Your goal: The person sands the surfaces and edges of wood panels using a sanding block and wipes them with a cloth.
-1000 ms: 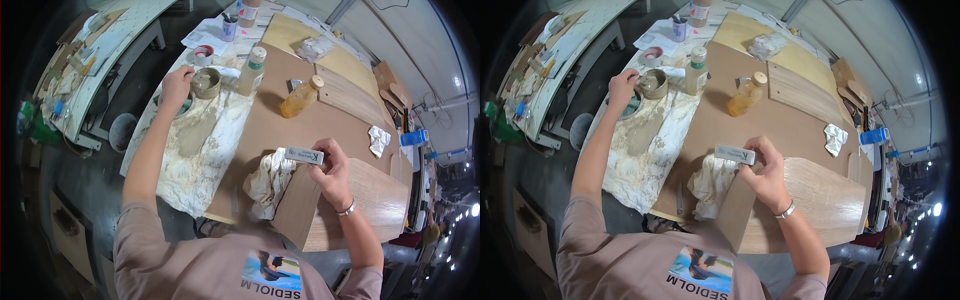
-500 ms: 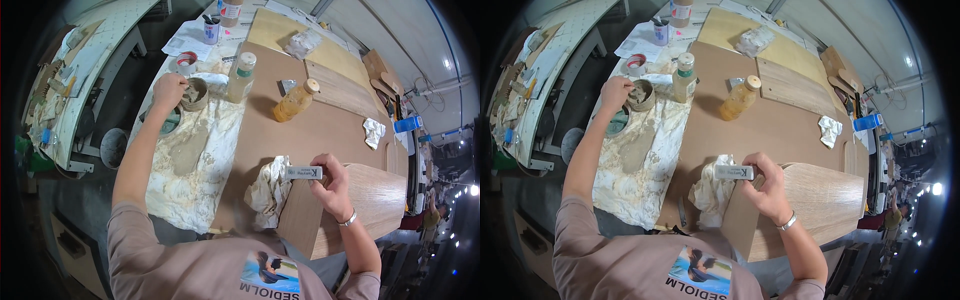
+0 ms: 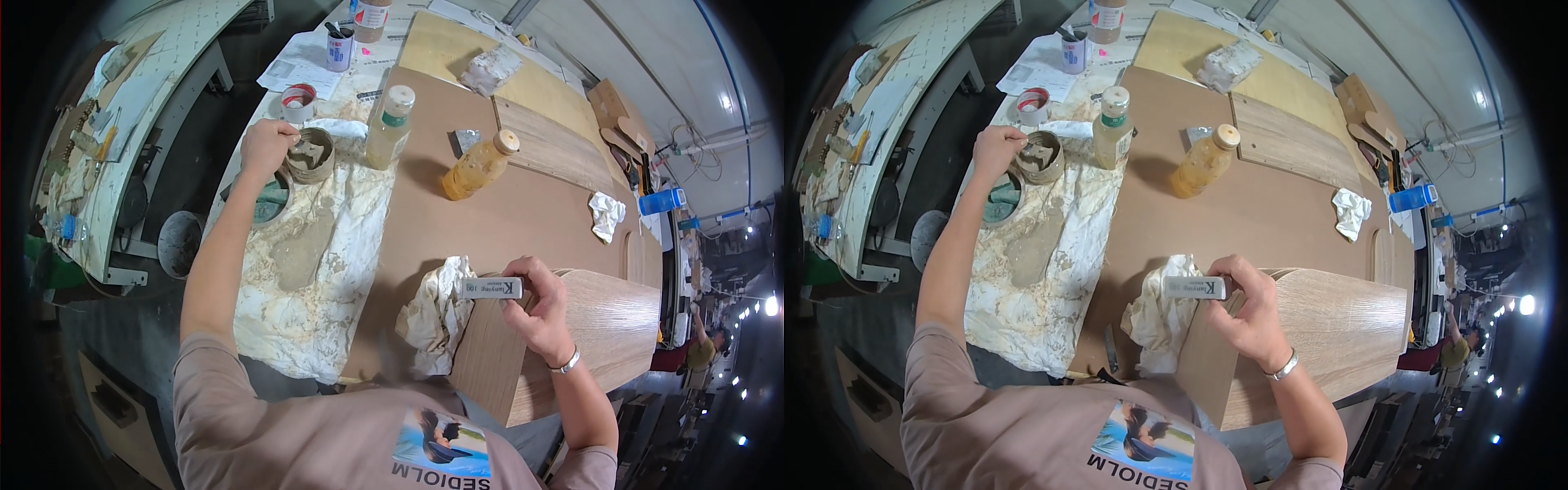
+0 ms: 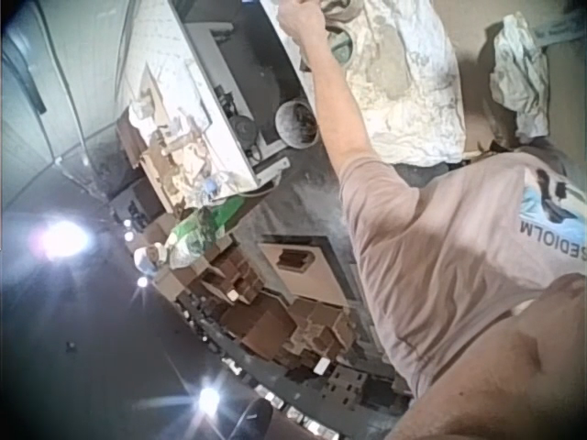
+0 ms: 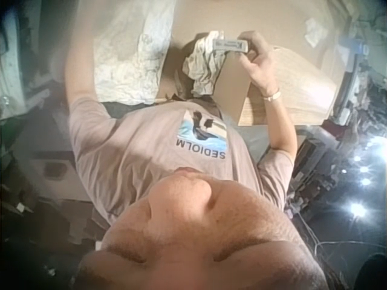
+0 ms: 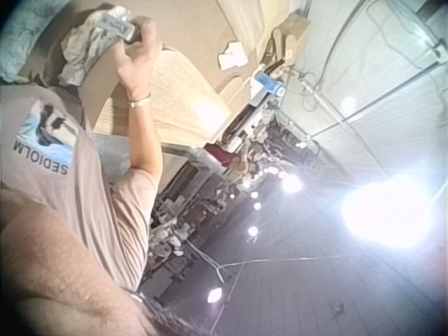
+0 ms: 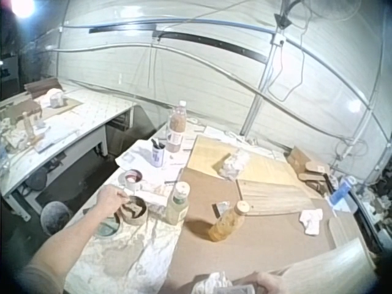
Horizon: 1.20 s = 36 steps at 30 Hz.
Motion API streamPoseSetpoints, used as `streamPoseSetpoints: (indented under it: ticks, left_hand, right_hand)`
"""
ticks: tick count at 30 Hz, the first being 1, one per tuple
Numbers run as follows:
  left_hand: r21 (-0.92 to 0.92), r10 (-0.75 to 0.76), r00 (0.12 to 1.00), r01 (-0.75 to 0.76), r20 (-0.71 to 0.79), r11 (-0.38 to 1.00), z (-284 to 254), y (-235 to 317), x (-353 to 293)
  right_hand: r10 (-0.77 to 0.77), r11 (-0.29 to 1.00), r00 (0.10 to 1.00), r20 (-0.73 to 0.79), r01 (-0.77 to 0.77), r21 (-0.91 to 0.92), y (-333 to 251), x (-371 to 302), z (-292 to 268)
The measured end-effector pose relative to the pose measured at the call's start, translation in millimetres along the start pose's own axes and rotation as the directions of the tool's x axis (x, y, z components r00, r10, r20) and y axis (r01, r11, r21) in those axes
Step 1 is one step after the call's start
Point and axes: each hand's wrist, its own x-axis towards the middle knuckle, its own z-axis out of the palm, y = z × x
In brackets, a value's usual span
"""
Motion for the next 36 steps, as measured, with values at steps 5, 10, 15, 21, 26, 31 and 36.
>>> streamPoseSetpoints:
  ticks: [5,10,15,21,26,31,36]
  left_hand:
    - [0.073,0.053,0.994,-0.06,0.091,0.996,4,-2,0]
    - [0.297,0.204,0.964,-0.148,-0.17,0.943,4,3,-2]
    - [0.169,-0.046,0.999,0.044,0.008,0.985,13,6,-1]
    - [-0.222,-0.157,0.984,0.173,0.089,0.96,20,-35,17]
    - [-0.607,-0.194,0.967,0.256,0.168,0.752,16,-41,18]
    - [-0.665,-0.257,0.937,0.348,0.235,0.661,14,-64,24]
    - [-0.66,-0.279,0.935,0.353,0.22,0.663,1,-48,19]
  right_hand:
    - [0.007,1.0,1.0,0.011,-0.007,-0.01,-5,0,0]
    - [0.029,0.999,0.999,0.018,-0.029,-0.027,-4,0,0]
    - [0.016,0.999,1.0,0.02,-0.016,-0.035,-3,0,-1]
    - [-0.006,0.999,0.999,0.033,0.008,-0.048,-4,2,0]
    - [0.009,0.999,0.999,0.035,-0.008,-0.037,-4,3,-1]
    - [-0.004,1.0,0.999,0.048,0.006,-0.031,-3,5,-1]
    - [-0.001,1.0,0.999,0.033,0.002,-0.03,-4,3,-2]
